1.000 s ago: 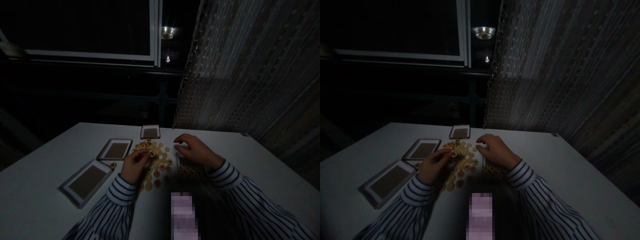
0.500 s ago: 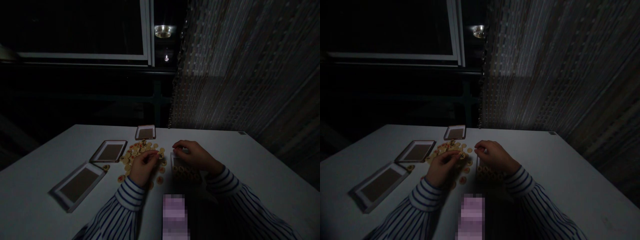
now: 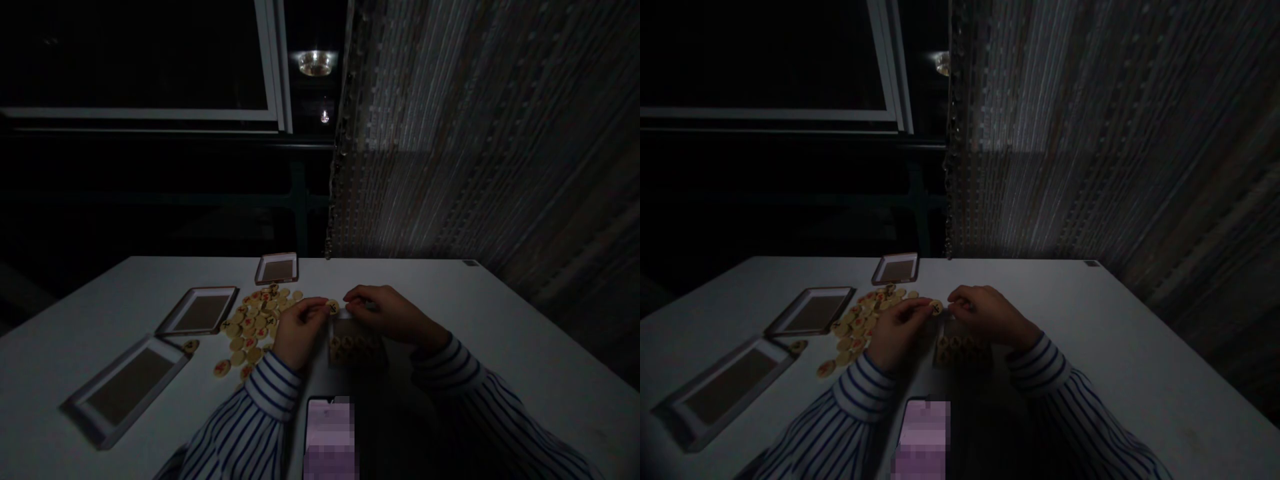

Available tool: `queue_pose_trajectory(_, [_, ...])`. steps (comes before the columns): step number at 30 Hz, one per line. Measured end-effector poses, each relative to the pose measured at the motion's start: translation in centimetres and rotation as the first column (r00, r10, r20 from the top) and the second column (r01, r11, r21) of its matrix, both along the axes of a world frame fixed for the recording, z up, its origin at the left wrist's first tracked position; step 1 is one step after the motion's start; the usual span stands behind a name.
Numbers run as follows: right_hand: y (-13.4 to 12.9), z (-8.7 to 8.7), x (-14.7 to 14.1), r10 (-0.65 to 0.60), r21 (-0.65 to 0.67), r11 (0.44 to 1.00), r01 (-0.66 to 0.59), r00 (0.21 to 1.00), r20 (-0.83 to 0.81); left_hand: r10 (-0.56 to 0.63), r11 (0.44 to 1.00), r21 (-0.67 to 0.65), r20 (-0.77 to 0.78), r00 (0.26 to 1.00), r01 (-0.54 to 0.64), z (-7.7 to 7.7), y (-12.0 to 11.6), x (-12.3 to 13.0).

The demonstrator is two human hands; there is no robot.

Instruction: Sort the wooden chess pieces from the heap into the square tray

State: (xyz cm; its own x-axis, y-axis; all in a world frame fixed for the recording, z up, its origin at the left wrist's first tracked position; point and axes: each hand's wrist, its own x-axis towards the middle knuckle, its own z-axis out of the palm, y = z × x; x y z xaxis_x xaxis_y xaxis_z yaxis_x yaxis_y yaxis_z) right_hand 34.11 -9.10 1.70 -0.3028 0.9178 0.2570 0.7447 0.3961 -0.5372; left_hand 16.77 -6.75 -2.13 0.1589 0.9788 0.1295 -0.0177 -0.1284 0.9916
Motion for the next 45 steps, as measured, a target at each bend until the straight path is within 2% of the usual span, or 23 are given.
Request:
queue_pose_trajectory(5, [-0.1,-0.1,0.6,-0.024,-0.017,1.000,0.025,0.998,0.060,0.023,0.999,-0.047,0.050,0.998,-0.021,-0.3,-0.3,1.0])
queue_pose_trajectory(11, [0.0,-0.6,1.2,0.002,-0.043,0.999,0.001,0.997,0.082,0.032,0.994,-0.107,0.086,0.996,-0.022,-1.2,-0.7,1.4])
queue_pose_trajectory(18, [0.1,-1.7,1.6,0.096,-0.163,0.979,-0.123,0.982,-0.162,-0.026,0.977,-0.209,0.121,0.992,0.051,-2.0,-1.1,1.8])
queue_pose_trajectory(24, [0.2,-2.3,1.1,0.082,-0.250,0.955,-0.157,0.955,-0.287,-0.054,0.972,-0.216,0.156,0.986,0.087,-2.4,-1.2,1.7])
queue_pose_trajectory(30, [0.3,-2.4,1.0,0.072,-0.220,0.967,-0.129,0.966,-0.249,-0.038,0.968,-0.239,0.169,0.985,0.078,-2.3,-1.4,1.8])
queue_pose_trajectory(38, [0.4,-2.4,1.1,0.097,-0.176,0.975,-0.134,0.974,-0.203,0.021,0.973,-0.230,0.103,0.994,0.003,-1.2,-1.6,1.7])
queue_pose_trajectory(45, [0.3,-2.2,0.8,0.101,-0.177,0.975,-0.135,0.977,-0.187,-0.022,0.973,-0.223,0.164,0.986,0.059,-2.7,-1.4,1.8])
